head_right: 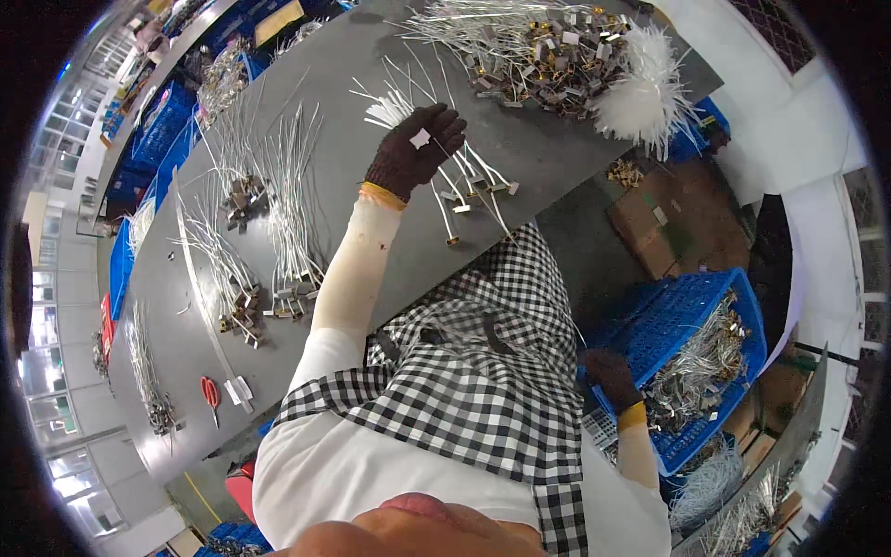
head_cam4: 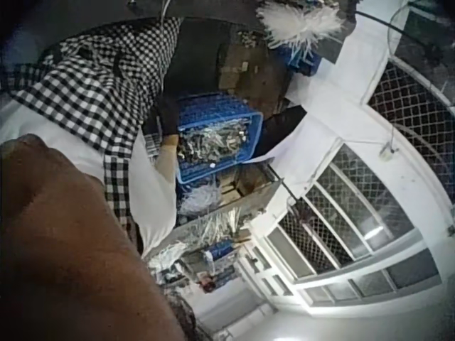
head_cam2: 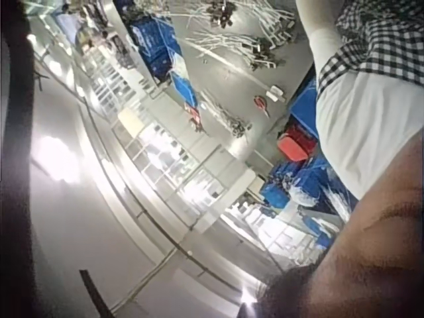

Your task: The person is sorting and bundling thin white wires at a manual assembly station.

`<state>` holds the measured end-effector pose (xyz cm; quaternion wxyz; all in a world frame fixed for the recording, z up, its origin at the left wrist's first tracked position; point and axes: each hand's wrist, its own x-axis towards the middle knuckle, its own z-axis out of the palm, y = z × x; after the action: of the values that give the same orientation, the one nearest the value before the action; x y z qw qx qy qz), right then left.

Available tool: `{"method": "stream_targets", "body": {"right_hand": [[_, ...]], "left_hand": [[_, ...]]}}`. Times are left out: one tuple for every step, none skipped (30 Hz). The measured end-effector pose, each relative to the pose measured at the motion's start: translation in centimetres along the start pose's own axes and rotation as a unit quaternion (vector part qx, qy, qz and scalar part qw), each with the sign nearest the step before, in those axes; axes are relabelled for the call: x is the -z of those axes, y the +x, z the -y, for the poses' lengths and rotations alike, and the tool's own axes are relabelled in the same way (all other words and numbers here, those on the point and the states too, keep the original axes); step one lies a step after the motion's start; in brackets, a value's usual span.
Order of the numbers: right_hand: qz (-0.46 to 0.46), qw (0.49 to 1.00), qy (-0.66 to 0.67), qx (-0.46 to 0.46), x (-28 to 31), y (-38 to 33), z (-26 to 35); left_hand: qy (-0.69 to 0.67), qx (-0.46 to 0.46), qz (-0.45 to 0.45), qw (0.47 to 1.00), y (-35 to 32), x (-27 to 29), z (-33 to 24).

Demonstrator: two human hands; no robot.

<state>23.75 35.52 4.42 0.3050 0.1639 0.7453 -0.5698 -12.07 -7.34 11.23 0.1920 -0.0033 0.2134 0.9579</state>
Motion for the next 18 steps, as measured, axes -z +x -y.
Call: {"method": "stream_targets", "body": {"right_hand": [[-0.001,1.0,0.0,-0.001,0.1,0.1,-0.3],[-0.003,1.0,0.005,-0.013,0.3,0.2,-0.7],[-0.006,1.0,0.011,-0.027,0.4,0.3,-0.9],[-0.006,1.0,0.012,-0.027,0.6,0.4,-1.0],[-0.001,1.0,-0.012,-0.001,0.9,0.6,-1.1],[0.005,0.999,-0.036,0.026,1.1,0.7,-1.0],[0.006,0.999,-0.036,0.026,1.2,0.8,-0.8],[0.007,0.999,-0.036,0.029,1.5,0.9,-0.7],[0.006,0.999,-0.036,0.031,1.6,0.8,-0.5],[0.006,0.999,-0.035,0.03,1.6,0.9,-0.5],[0.015,0.999,-0.028,0.025,1.6,1.0,-0.5],[0.023,0.999,-0.019,0.02,1.4,1.1,-0.5],[0.021,0.999,-0.018,0.019,1.0,1.6,-0.3],[0.033,0.995,-0.002,0.097,0.2,2.7,-0.1],[0.04,0.984,0.016,0.173,-0.7,3.5,0.5],[0.025,0.99,-0.003,0.137,-1.8,4.3,1.8],[0.009,0.994,-0.021,0.103,-3.0,5.3,3.4],[0.026,0.99,-0.018,0.141,-4.0,6.5,4.9]], "left_hand": [[0.0,0.001,0.0,1.0,0.0,-0.1,0.1],[0.014,0.009,0.006,1.0,0.0,-0.2,0.1],[0.029,0.018,0.012,0.999,-0.1,-0.4,0.1],[0.03,0.018,0.012,0.999,-0.1,-0.5,0.1],[0.037,0.022,0.013,0.999,-0.1,-0.7,0.1],[0.045,0.024,0.013,0.999,-0.2,-0.7,0.1],[0.046,0.023,0.013,0.999,-0.2,-0.7,0.0],[0.056,0.027,0.005,0.998,-0.3,-0.7,-0.1],[0.066,0.032,-0.003,0.997,-0.2,-0.8,-0.1],[0.066,0.033,-0.003,0.997,-0.4,-0.9,0.0],[0.065,0.034,-0.01,0.997,-0.7,-0.9,0.2],[0.065,0.036,-0.017,0.997,-1.0,-1.0,0.5],[0.065,0.038,-0.016,0.997,-1.2,-1.0,0.8],[0.05,0.052,0.013,0.997,-1.6,-0.9,1.1],[0.034,0.069,0.042,0.996,-1.8,-0.9,1.9],[0.033,0.073,0.041,0.996,-2.5,-1.4,2.6],[0.028,0.097,0.038,0.994,-3.4,-2.2,3.3],[0.022,0.123,0.036,0.992,-4.3,-2.9,4.1]]}}
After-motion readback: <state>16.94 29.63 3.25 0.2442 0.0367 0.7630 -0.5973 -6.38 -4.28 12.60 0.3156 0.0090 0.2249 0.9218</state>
